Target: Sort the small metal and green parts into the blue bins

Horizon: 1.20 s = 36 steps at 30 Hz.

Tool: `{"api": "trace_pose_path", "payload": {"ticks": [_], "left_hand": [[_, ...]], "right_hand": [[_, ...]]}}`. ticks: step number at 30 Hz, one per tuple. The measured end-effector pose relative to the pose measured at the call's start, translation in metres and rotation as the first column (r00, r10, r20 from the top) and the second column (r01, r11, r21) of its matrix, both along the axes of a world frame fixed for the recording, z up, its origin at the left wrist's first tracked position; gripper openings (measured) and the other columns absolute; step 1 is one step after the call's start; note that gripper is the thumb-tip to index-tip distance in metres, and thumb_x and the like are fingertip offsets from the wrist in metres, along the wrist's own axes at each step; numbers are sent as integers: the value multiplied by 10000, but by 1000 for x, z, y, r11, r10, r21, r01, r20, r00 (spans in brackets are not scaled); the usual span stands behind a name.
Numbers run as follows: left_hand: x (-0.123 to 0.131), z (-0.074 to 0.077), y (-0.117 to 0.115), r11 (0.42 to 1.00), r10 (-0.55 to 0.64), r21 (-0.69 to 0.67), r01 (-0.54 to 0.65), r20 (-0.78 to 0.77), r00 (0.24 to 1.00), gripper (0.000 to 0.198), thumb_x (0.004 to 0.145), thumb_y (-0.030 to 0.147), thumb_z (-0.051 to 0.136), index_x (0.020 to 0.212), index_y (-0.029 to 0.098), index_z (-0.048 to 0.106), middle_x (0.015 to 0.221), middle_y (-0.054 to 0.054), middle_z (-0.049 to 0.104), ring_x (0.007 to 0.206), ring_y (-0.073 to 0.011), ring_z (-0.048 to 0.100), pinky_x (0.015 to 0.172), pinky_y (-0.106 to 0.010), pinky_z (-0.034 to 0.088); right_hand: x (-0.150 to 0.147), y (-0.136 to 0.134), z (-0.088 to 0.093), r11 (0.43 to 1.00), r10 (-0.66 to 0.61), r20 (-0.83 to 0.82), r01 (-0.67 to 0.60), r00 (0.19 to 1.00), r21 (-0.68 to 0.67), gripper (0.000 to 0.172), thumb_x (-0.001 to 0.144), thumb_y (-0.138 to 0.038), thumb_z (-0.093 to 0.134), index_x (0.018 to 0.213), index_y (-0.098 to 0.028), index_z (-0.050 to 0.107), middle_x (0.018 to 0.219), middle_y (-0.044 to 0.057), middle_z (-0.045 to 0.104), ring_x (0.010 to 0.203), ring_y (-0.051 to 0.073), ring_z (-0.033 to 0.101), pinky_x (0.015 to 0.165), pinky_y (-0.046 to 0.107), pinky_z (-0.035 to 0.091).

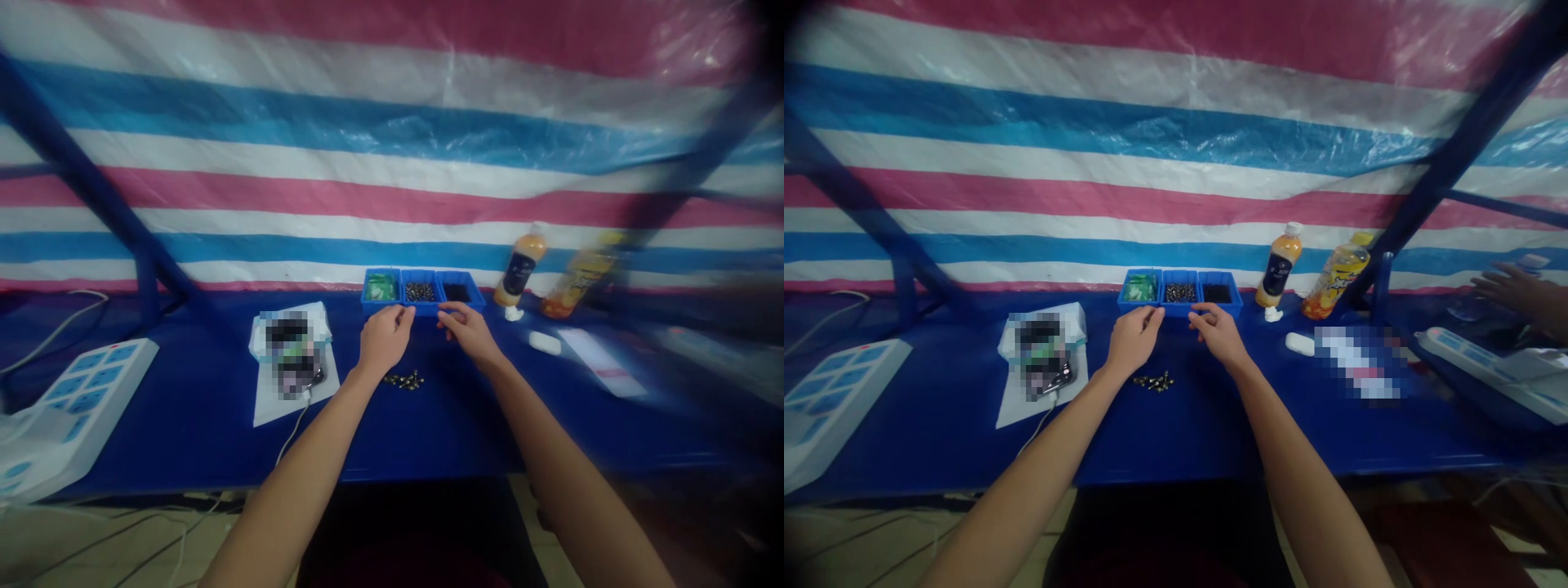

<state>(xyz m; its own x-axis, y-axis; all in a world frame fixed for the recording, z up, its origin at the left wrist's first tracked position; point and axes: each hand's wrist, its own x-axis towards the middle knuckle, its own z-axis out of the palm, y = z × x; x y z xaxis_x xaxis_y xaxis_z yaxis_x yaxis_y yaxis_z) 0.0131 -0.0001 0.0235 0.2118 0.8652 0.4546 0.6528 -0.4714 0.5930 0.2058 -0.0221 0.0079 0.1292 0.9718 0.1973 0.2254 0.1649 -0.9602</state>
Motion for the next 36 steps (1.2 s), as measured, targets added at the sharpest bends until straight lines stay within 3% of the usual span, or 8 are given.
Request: {"api": "trace_pose_path", "payload": {"ticks": [3,6,9,11,15,21,26,36], "left_hand": [[-1,-2,2,1000,28,-11,-28,0,1000,405,970,505,410,867,221,680,805,-41,702,710,-183,618,624,-275,365],[-1,-3,3,999,37,-20,-37,14,999,368,963,491,437,872,231,681,813,-39,710,717,-184,624,630,-274,369],[-1,-4,3,999,44,-21,-44,31,999,362,958,489,445,855,234,679,826,-39,716,715,-186,625,632,-278,371],[-2,-4,4,998,53,-19,-52,43,998,376,958,495,438,845,231,680,819,-40,715,714,-185,624,633,-279,373],[-5,-3,7,997,68,-30,-66,77,995,427,964,515,401,834,216,676,762,-33,699,697,-175,611,638,-267,385],[-6,-3,11,997,68,-33,-65,105,992,418,956,514,411,819,216,670,765,-28,699,699,-172,604,647,-262,395],[-7,-4,11,998,60,-25,-57,121,991,368,949,482,444,849,225,689,760,-27,704,711,-181,617,667,-272,408],[-6,-8,14,998,55,-29,-52,131,990,307,930,442,491,836,226,688,745,-14,698,698,-173,616,670,-272,415]], "right_hand": [[0,-8,3,966,259,239,-252,936,-62,421,782,-547,673,996,-184,670,760,12,649,617,131,538,597,274,432],[-12,-18,5,875,473,483,-459,737,-156,465,747,-565,721,1034,-201,685,801,15,644,680,148,566,638,279,438],[-32,-28,7,900,302,726,-435,618,-4,544,789,-630,652,1127,-203,667,1006,87,648,866,215,595,804,366,452],[-44,-33,5,884,188,832,-459,522,88,628,793,-681,606,1209,-213,639,1166,135,610,1032,290,563,922,457,412],[-60,-36,-2,842,150,910,-532,387,87,634,828,-700,535,1237,-225,627,1239,152,573,1109,328,528,975,512,376],[-64,-30,-7,798,212,903,-599,374,60,470,922,-576,490,1181,-223,660,1168,129,603,1057,275,574,937,419,426],[-64,-26,-7,802,226,893,-595,389,56,360,964,-446,467,1168,-210,648,1161,105,627,1012,241,599,897,367,443],[-53,-11,-9,938,128,909,-346,396,19,254,953,-367,469,1042,-181,618,991,85,627,829,191,602,692,284,414]]}}
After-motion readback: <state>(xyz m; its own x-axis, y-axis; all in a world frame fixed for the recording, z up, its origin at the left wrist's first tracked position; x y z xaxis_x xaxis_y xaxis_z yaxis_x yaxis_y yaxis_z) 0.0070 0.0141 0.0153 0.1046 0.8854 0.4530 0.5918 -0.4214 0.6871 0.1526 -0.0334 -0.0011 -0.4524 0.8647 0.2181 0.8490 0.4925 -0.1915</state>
